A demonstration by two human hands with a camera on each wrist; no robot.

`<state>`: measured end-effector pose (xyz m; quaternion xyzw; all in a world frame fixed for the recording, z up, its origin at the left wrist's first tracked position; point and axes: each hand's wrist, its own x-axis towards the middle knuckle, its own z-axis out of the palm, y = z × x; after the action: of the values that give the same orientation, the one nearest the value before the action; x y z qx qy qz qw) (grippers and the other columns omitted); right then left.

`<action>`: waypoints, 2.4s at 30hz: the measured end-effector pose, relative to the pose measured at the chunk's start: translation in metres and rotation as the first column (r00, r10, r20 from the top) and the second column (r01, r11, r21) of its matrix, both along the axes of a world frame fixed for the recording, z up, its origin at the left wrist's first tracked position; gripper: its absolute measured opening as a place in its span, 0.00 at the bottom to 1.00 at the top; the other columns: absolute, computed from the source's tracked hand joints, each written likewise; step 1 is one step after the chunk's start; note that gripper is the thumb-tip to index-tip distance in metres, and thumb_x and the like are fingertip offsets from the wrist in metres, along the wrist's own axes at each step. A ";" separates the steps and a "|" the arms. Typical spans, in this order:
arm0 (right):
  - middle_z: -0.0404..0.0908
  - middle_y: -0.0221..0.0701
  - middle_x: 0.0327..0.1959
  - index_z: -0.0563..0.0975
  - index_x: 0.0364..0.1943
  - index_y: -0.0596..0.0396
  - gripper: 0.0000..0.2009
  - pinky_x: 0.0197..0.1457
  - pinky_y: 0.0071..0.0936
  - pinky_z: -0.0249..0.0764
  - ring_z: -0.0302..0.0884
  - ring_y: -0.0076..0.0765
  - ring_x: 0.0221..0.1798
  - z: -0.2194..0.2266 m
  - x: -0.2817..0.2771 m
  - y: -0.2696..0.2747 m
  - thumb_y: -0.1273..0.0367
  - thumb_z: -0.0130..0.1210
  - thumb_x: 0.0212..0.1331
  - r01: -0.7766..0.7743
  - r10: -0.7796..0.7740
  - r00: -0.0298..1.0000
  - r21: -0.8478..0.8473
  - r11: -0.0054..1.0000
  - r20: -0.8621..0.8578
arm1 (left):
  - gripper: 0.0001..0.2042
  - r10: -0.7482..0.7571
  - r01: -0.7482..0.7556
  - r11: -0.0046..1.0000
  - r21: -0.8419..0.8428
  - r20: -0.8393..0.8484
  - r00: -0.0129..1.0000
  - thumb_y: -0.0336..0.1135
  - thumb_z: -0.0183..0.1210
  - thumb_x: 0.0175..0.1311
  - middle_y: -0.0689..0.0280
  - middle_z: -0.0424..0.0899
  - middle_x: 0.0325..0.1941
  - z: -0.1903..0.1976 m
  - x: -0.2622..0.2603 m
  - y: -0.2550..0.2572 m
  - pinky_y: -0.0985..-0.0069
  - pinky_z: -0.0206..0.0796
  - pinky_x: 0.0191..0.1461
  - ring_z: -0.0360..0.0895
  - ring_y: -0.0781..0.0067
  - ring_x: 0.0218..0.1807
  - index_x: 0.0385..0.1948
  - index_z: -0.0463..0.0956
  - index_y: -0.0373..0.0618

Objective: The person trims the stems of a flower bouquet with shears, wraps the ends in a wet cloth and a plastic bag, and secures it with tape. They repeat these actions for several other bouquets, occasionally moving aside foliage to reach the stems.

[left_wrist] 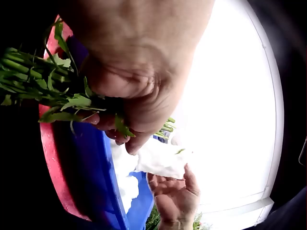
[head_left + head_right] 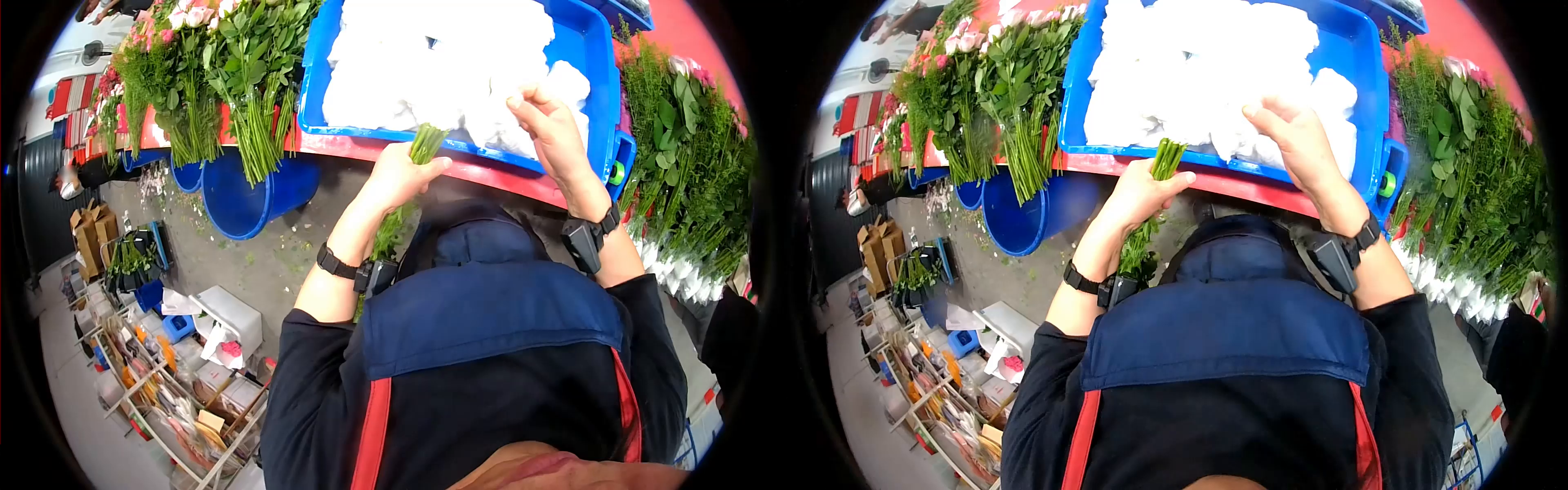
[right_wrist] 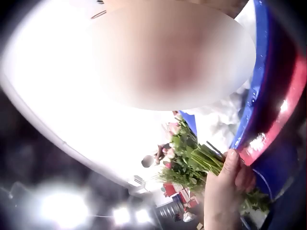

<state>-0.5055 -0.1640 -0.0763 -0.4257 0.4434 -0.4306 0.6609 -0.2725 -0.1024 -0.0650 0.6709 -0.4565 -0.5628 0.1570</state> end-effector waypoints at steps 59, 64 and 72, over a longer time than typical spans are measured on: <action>0.81 0.46 0.41 0.80 0.43 0.58 0.22 0.53 0.40 0.73 0.78 0.51 0.47 -0.035 0.155 -0.103 0.56 0.65 0.50 -0.445 -0.226 0.696 -0.657 0.608 -0.681 | 0.13 0.373 -0.495 0.869 -0.030 -0.617 0.693 0.38 0.56 0.68 0.58 0.85 0.40 0.004 0.112 -0.077 0.81 0.67 0.24 0.75 0.77 0.24 0.41 0.78 0.36; 0.80 0.45 0.37 0.79 0.44 0.56 0.21 0.46 0.44 0.73 0.78 0.52 0.44 -0.027 0.178 -0.093 0.56 0.60 0.51 -0.774 0.007 0.306 -0.244 0.584 -0.952 | 0.16 0.427 -0.528 0.849 -0.029 -0.551 0.717 0.43 0.57 0.67 0.61 0.85 0.40 -0.016 0.154 -0.069 0.79 0.69 0.25 0.76 0.76 0.25 0.44 0.76 0.37; 0.77 0.41 0.33 0.77 0.39 0.56 0.19 0.45 0.42 0.69 0.75 0.47 0.41 -0.001 0.164 -0.045 0.57 0.61 0.51 -0.497 -0.394 0.597 -0.708 0.502 -0.699 | 0.11 0.480 -0.563 0.822 0.079 -0.629 0.612 0.38 0.61 0.64 0.66 0.84 0.33 -0.014 0.149 -0.048 0.81 0.67 0.25 0.74 0.80 0.23 0.40 0.79 0.39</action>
<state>-0.3415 -0.2091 -0.0776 -0.8531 0.3956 -0.3266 0.0950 -0.1236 -0.1504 -0.0788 0.5379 -0.1973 -0.6511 0.4978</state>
